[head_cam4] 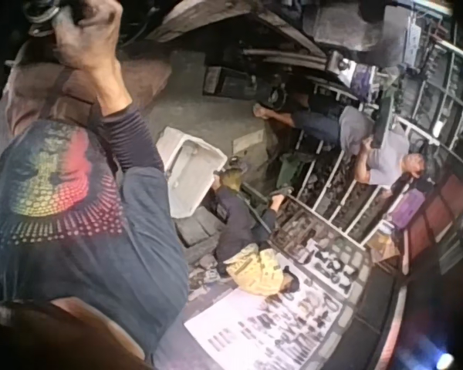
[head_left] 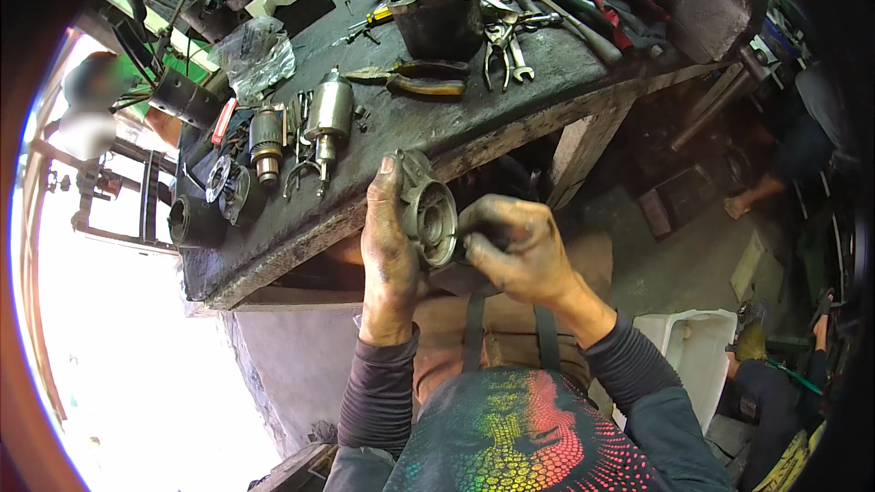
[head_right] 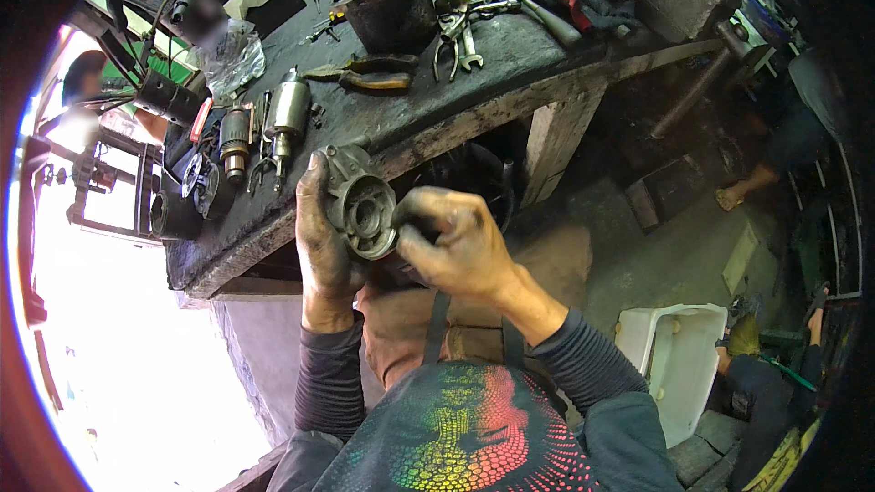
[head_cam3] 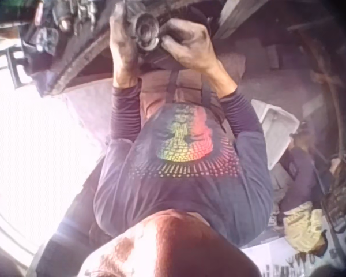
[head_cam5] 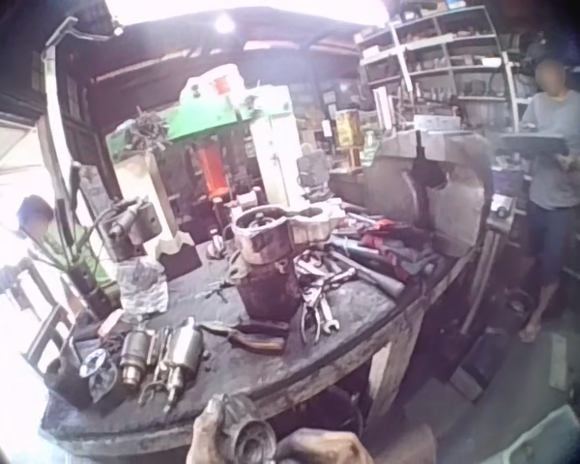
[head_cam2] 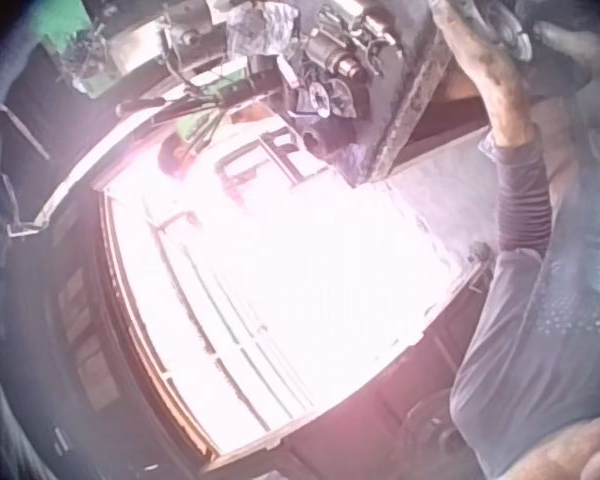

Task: The person assembles a mechanical component by hand, inserting small metal rings and parts into a cylindrical housing. They repeatedly rotate and adjust the parts to fit them together, occasionally pausing to inspect the assembly.

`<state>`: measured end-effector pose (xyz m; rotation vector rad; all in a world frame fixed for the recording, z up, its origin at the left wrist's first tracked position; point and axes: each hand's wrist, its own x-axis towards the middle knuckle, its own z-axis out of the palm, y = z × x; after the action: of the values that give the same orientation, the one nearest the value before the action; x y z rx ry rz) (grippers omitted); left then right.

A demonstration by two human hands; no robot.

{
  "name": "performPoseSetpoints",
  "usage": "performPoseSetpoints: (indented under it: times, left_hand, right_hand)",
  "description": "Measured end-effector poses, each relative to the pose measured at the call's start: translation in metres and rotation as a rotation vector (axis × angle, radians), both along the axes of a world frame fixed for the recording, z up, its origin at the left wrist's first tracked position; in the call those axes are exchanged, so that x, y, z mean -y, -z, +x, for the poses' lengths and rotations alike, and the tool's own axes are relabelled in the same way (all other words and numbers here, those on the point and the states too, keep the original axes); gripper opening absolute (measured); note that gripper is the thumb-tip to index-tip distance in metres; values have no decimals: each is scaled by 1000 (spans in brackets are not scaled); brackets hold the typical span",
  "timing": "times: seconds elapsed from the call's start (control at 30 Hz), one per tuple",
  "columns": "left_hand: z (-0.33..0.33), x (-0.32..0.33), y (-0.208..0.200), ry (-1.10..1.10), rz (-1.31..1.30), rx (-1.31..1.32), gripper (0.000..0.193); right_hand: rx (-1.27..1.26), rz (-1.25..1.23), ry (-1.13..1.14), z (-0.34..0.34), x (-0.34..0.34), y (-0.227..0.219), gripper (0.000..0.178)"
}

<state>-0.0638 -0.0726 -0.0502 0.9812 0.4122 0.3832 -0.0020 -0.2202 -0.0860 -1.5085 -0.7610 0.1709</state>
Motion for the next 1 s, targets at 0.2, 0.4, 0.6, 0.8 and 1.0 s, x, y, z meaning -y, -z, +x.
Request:
performPoseSetpoints:
  times: [0.2,0.4,0.6,0.8,1.0]
  left_hand:
    - [0,0,2,0,-16,-32,56]
    - [-3,3,-4,75,-55,47,55]
    - [2,6,1,38,-7,21,54]
    - [2,8,6,-143,112,73,54]
    - [0,2,2,-6,-145,64,43]
  right_hand:
    - [218,151,-69,0,-3,0,14]
    - [399,29,120,-2,-3,4,23]
    - [172,-40,163,6,-1,-1,17]
    - [246,-37,49,7,5,-8,16]
    - [263,141,-181,13,4,5,25]
